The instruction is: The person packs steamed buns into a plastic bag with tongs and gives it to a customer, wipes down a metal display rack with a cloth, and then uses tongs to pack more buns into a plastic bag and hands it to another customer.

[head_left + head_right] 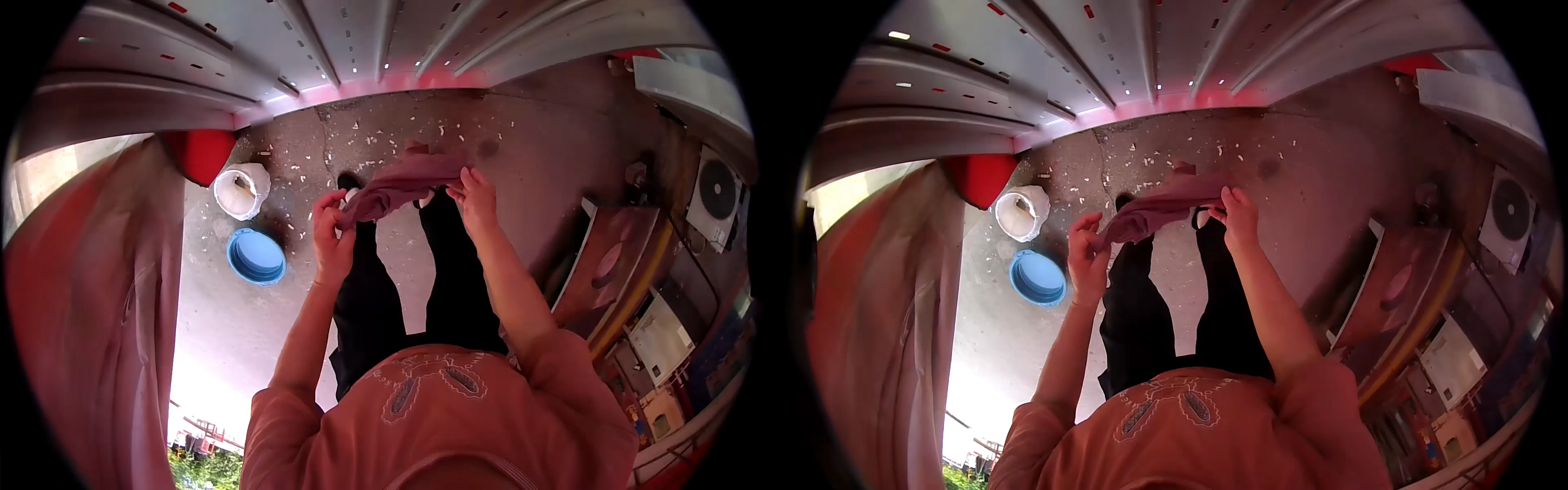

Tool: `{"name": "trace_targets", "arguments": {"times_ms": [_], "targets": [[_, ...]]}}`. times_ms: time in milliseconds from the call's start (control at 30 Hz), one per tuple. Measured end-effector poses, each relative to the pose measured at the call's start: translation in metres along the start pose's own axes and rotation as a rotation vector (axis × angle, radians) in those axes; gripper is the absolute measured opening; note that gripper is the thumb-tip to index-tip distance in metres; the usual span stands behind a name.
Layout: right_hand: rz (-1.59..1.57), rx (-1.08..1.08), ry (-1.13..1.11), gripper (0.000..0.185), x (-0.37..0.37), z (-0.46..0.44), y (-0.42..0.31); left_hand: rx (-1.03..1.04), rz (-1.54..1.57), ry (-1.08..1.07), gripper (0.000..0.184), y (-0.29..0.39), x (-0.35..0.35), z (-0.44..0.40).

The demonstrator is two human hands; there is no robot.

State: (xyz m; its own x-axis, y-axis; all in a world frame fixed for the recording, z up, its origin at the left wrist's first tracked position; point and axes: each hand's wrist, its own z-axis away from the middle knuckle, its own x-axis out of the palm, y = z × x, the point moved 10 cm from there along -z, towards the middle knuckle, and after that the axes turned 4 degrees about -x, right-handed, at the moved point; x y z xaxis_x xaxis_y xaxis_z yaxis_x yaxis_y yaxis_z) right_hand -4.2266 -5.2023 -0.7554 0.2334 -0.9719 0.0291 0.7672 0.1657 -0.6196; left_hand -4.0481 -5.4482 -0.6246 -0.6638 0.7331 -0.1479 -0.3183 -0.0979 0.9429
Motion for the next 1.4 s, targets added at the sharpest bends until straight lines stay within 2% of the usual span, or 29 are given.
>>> {"name": "trace_targets", "arguments": {"times_ms": [67, 100, 133, 200, 233, 300, 367, 400, 500, 533, 667, 700, 733, 800, 833, 900, 933, 967, 1000, 1033, 1067, 1100, 1167, 1200, 1267, 1400], "targets": [[-0.309, -0.011, 0.026, 0.021, -0.019, 0.036, -0.026, 0.001, 0.087, -0.064, 0.018, 0.028, 0.000, -0.008], [-0.391, -0.027, 0.067, 0.020, -0.032, 0.059, -0.039, 0.000, 0.128, -0.094, 0.017, 0.042, -0.001, -0.010], [-0.471, -0.049, 0.102, 0.019, -0.044, 0.077, -0.052, 0.106, 0.028, -0.148, 0.014, 0.060, 0.001, -0.014], [-0.589, -0.137, 0.138, 0.016, -0.075, 0.109, -0.076, 0.063, 0.105, -0.261, 0.013, 0.084, 0.018, -0.016], [-0.601, -0.211, 0.137, 0.015, -0.090, 0.126, -0.089, 0.030, 0.139, -0.315, 0.013, 0.092, 0.027, -0.015], [-0.618, -0.367, 0.128, 0.014, -0.114, 0.161, -0.128, 0.103, 0.141, -0.355, 0.013, 0.111, 0.046, -0.017], [-0.467, -0.466, 0.167, 0.013, -0.145, 0.187, -0.154, 0.105, 0.118, -0.356, 0.013, 0.130, 0.064, -0.014], [-0.386, -0.513, 0.184, 0.013, -0.160, 0.199, -0.169, 0.185, 0.046, -0.325, 0.010, 0.155, 0.075, -0.009], [-0.461, -0.374, 0.211, 0.011, -0.189, 0.212, -0.178, 0.335, -0.215, -0.377, 0.009, 0.201, 0.115, 0.002], [-0.461, -0.383, 0.197, 0.011, -0.197, 0.221, -0.186, 0.303, -0.245, -0.412, 0.008, 0.208, 0.127, 0.006], [-0.372, -0.392, 0.099, 0.012, -0.228, 0.292, -0.209, 0.436, -0.232, -0.472, 0.006, 0.253, 0.164, 0.034], [-0.316, -0.395, 0.055, 0.012, -0.233, 0.315, -0.222, 0.362, -0.165, -0.547, 0.005, 0.260, 0.174, 0.042], [-0.156, -0.413, -0.033, 0.015, -0.232, 0.342, -0.237, 0.409, -0.242, -0.573, 0.006, 0.271, 0.180, 0.047], [-0.112, -0.602, -0.212, 0.020, -0.225, 0.408, -0.298, 0.396, -0.141, -0.665, 0.008, 0.317, 0.191, 0.072], [-0.089, -0.693, -0.310, 0.023, -0.218, 0.428, -0.314, 0.149, 0.102, -0.696, 0.009, 0.315, 0.193, 0.069], [-0.654, -0.895, -0.195, 0.029, -0.268, 0.408, -0.328, -0.032, 0.481, -0.571, 0.011, 0.353, 0.203, 0.090], [-0.932, -0.984, -0.130, 0.032, -0.296, 0.386, -0.325, 0.133, -0.002, -0.575, 0.013, 0.355, 0.206, 0.101], [-0.917, -0.837, -0.027, 0.037, -0.309, 0.317, -0.270, 0.311, -0.466, -0.559, 0.018, 0.353, 0.217, 0.106], [-0.908, -0.544, -0.146, 0.033, -0.275, 0.272, -0.208, 0.139, -0.239, -0.673, 0.020, 0.323, 0.231, 0.106], [-0.739, -0.310, -0.291, 0.032, -0.226, 0.273, -0.158, -0.062, 0.009, -0.753, 0.025, 0.294, 0.245, 0.107], [-0.687, -0.330, -0.447, 0.038, -0.179, 0.313, -0.150, -0.263, 0.222, -0.791, 0.031, 0.264, 0.257, 0.108], [-0.713, -0.330, -0.467, 0.039, -0.191, 0.319, -0.147, -0.345, 0.152, -0.765, 0.034, 0.255, 0.257, 0.129], [-0.789, -0.280, -0.554, 0.043, -0.183, 0.325, -0.120, -0.551, 0.149, -0.936, 0.034, 0.233, 0.252, 0.132], [-0.825, -0.244, -0.623, 0.044, -0.168, 0.331, -0.111, -0.691, 0.200, -0.791, 0.032, 0.228, 0.241, 0.126], [-0.977, -0.249, -0.676, 0.044, -0.198, 0.338, -0.127, -0.669, 0.321, -0.863, 0.028, 0.237, 0.240, 0.106], [-0.763, -0.489, -0.632, 0.049, -0.237, 0.369, -0.156, -0.444, 0.580, -1.181, 0.028, 0.295, 0.241, 0.099]]}}
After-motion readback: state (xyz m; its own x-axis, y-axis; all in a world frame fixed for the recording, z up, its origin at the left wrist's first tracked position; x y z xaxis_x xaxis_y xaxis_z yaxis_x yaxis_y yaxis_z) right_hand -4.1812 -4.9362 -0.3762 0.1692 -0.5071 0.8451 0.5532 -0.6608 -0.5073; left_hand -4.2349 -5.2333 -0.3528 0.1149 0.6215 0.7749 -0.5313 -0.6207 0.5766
